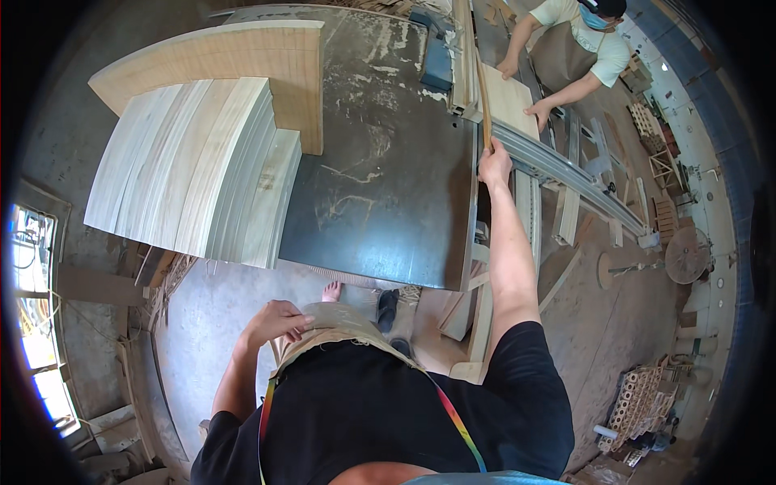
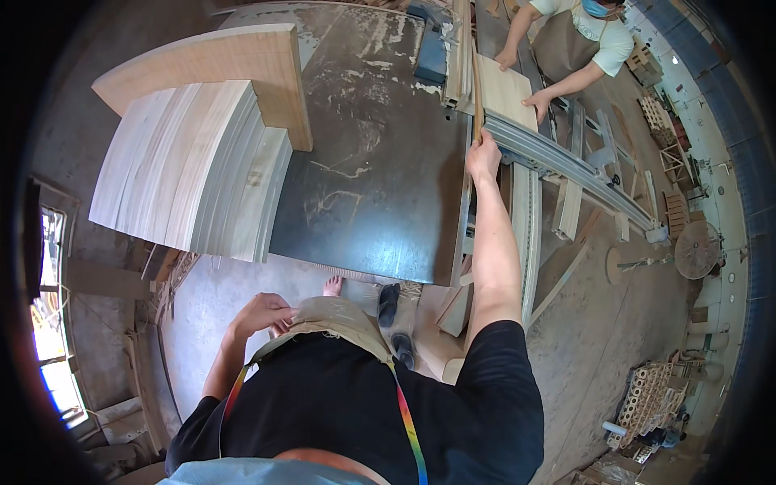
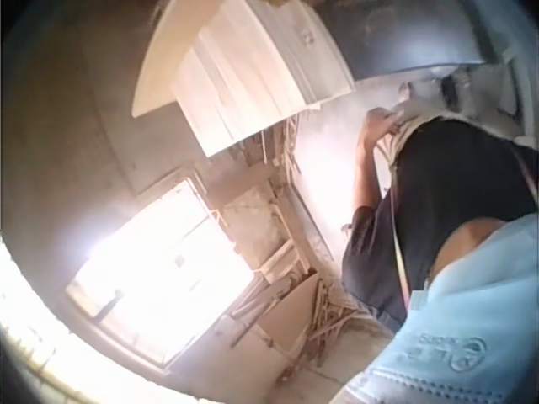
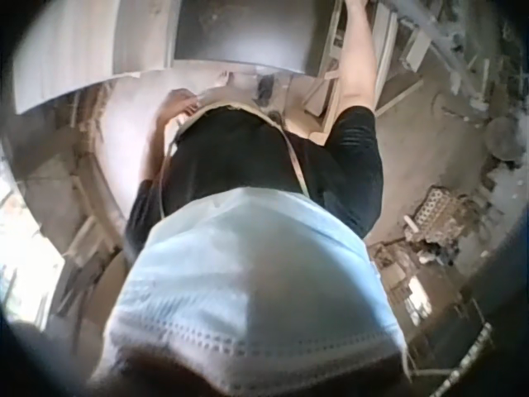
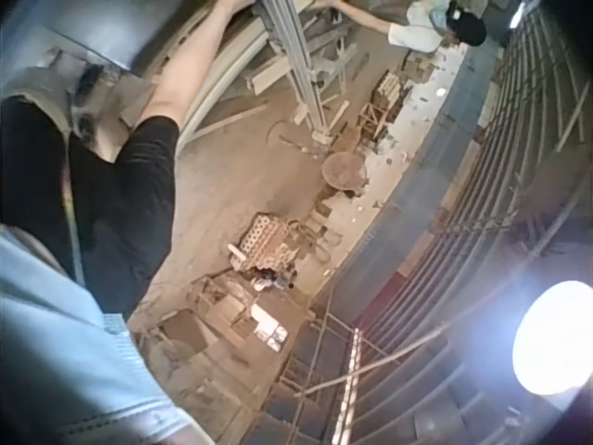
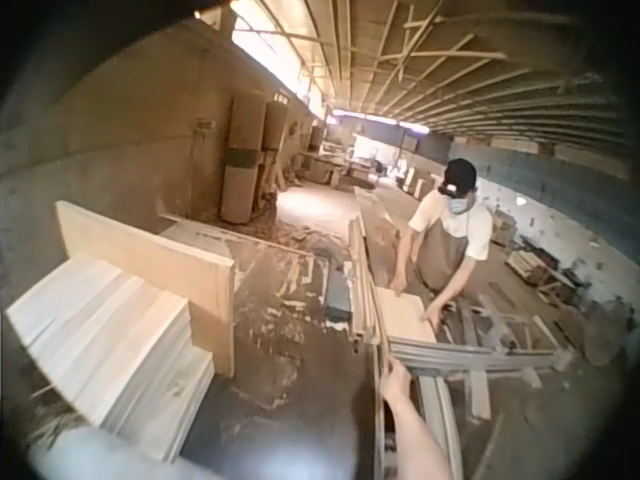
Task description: Operate a sliding table saw to cut wooden boards to specific dimensions.
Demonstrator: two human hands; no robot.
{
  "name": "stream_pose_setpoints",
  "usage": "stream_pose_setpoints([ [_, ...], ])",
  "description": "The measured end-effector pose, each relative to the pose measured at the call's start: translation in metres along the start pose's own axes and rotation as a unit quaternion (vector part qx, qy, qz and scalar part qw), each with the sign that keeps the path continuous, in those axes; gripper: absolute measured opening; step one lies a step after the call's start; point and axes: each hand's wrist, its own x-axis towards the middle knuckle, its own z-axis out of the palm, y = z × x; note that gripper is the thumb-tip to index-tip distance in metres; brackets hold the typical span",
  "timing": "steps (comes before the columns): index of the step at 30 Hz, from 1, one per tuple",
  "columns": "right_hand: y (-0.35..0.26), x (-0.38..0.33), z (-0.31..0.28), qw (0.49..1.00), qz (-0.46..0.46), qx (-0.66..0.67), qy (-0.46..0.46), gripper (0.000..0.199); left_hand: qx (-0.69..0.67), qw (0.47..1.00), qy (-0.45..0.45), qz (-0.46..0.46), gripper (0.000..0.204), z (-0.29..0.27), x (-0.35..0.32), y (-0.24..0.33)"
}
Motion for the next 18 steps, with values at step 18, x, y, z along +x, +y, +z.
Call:
stream_pose_setpoints([
  [18,0.005,-0.092,0.023,0.998,-0.003,-0.042,-0.042,0.046,0.01,0.992,-0.123,0.006,0.027,0.059,0.148,0.139],
])
